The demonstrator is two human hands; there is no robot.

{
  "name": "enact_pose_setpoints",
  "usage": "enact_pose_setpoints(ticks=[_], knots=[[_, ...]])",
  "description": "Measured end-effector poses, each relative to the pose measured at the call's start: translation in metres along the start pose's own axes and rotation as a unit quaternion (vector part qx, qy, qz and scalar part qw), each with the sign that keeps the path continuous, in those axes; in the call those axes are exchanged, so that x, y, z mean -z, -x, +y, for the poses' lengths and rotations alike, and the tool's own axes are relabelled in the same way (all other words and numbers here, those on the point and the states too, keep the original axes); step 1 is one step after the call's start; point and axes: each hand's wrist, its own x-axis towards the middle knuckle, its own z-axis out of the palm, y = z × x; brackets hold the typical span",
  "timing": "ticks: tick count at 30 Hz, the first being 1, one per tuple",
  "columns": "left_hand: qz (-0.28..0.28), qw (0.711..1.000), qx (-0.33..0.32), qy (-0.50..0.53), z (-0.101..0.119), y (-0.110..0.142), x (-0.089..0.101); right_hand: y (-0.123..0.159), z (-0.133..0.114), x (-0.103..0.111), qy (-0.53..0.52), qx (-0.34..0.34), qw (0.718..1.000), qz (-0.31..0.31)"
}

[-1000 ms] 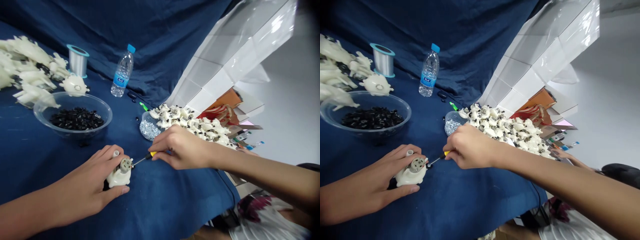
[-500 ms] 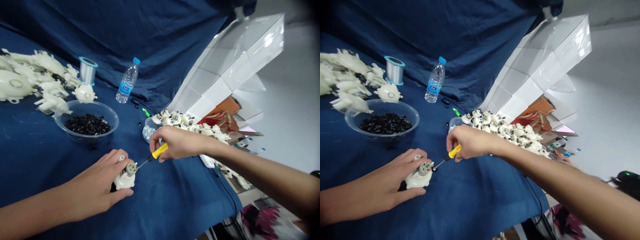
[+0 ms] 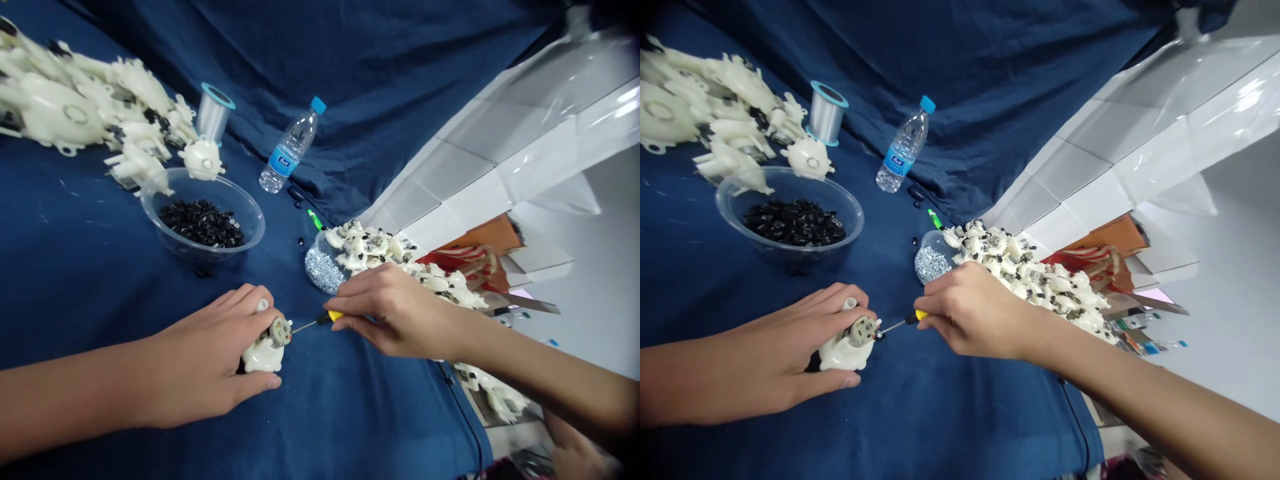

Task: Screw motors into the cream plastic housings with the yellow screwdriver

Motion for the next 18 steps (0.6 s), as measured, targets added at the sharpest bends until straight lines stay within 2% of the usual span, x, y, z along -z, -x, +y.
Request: enact_pose_setpoints(ticks=[4,6,9,10,11,13,18], knots=[[-0.028,0.999,-0.007,-0.014,-0.001,-0.001,0.002,-0.015,-0.003,0.008,-0.027,-0.067,0.997,-0.039],[-0.042,0.999,-0.006,-0.013,-0.001,-0.002,0.004,-0.026,-0.006,0.013,-0.031,-0.139,0.987,-0.072],[-0.054,0.999,-0.006,-0.005,0.0,-0.003,0.006,-0.039,-0.006,0.02,-0.077,-0.28,0.948,-0.131],[-0.056,0.998,-0.007,-0.003,0.0,-0.003,0.006,-0.041,-0.005,0.021,-0.102,-0.308,0.934,-0.152],[-0.059,0.998,-0.008,-0.002,0.0,-0.003,0.007,-0.043,-0.004,0.023,-0.126,-0.315,0.926,-0.166],[-0.065,0.998,-0.01,-0.002,0.0,-0.004,0.008,-0.044,-0.001,0.027,-0.159,-0.285,0.93,-0.169],[-0.078,0.997,-0.015,0.004,0.001,-0.004,0.013,-0.031,0.003,0.029,-0.114,-0.153,0.978,-0.081]])
